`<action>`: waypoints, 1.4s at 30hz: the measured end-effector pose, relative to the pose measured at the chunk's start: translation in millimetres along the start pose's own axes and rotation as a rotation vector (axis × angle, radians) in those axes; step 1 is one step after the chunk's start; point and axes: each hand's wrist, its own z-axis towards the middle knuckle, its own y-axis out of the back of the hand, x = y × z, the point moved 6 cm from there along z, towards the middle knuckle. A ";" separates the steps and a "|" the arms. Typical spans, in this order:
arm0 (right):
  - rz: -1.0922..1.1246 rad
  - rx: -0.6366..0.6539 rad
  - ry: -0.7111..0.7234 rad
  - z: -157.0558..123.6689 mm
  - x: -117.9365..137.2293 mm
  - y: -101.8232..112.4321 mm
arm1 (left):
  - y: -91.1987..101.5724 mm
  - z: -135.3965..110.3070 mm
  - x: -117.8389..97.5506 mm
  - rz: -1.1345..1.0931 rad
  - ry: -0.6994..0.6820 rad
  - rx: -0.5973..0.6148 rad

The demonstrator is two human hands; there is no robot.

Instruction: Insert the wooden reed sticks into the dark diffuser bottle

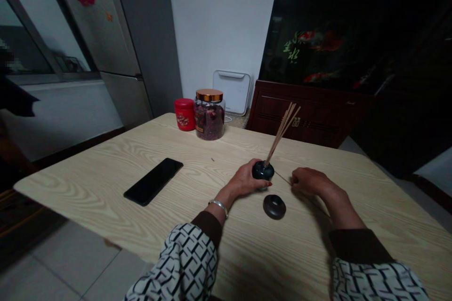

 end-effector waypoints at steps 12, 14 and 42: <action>0.233 -0.081 0.042 7.7 -10.6 2.9 | -0.8 0.4 -0.2 -0.018 -0.001 0.001; 0.393 -0.153 0.080 4.8 -16.6 18.0 | -0.3 0.1 -1.2 -0.010 -0.005 0.000; 1.190 -0.683 0.309 -25.4 62.2 64.8 | -0.2 -0.2 -2.3 -0.004 -0.022 0.000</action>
